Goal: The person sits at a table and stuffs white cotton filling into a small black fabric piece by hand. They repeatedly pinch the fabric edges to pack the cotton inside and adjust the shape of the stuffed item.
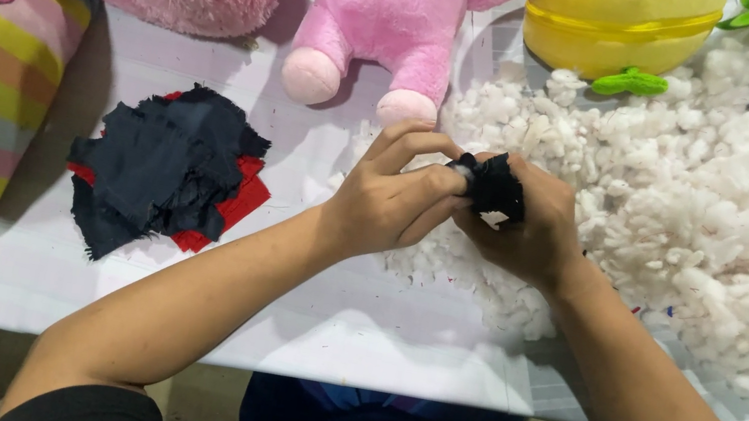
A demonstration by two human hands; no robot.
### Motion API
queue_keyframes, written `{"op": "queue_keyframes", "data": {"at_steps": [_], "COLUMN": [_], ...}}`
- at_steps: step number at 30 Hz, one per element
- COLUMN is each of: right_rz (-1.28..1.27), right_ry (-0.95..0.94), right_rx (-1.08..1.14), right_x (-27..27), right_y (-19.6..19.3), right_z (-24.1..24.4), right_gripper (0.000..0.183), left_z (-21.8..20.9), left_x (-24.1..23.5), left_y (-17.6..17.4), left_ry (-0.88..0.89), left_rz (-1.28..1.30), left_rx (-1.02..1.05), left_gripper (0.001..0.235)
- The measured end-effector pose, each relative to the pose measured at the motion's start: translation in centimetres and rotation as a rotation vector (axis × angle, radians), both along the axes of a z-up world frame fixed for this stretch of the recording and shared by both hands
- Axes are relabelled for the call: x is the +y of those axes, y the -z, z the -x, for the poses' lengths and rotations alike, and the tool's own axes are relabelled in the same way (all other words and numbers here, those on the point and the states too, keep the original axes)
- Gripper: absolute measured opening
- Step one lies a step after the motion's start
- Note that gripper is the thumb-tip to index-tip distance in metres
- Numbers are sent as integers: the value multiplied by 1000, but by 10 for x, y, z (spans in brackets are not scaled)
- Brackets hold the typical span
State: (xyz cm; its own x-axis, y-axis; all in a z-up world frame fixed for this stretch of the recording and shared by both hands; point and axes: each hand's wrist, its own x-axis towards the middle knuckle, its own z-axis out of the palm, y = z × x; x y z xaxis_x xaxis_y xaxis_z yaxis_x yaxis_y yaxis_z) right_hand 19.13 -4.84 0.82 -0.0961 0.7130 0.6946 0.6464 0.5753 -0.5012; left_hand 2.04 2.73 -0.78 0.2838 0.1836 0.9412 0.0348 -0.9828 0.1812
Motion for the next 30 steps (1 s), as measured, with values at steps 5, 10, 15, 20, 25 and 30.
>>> {"op": "queue_keyframes", "data": {"at_steps": [5,10,15,20,25,30], "right_rz": [30,56,88,-30,-55,-64], "right_ry": [-61,-42,-86,-100,-76,-90], "right_rx": [20,37,85,9,-1,11], "right_x": [1,-2,-2,3,3,4], "right_y": [-14,-4,-3,-17,-11,-18], "right_z": [8,-2,-4,4,1,4], "right_gripper": [27,42,54,25,19,11], "left_z": [0,2,5,4,6,0], "left_x": [0,0,3,0,-1,-1], "left_y": [6,-4,0,-4,-2,2], "left_ry": [15,-54,-26,-60,-124,-20], "left_rz": [-29,-70,-44,-80,-107,-37], "left_rx": [19,-11,38,8,-47,-8], "left_gripper": [10,3,12,7,9,13]}}
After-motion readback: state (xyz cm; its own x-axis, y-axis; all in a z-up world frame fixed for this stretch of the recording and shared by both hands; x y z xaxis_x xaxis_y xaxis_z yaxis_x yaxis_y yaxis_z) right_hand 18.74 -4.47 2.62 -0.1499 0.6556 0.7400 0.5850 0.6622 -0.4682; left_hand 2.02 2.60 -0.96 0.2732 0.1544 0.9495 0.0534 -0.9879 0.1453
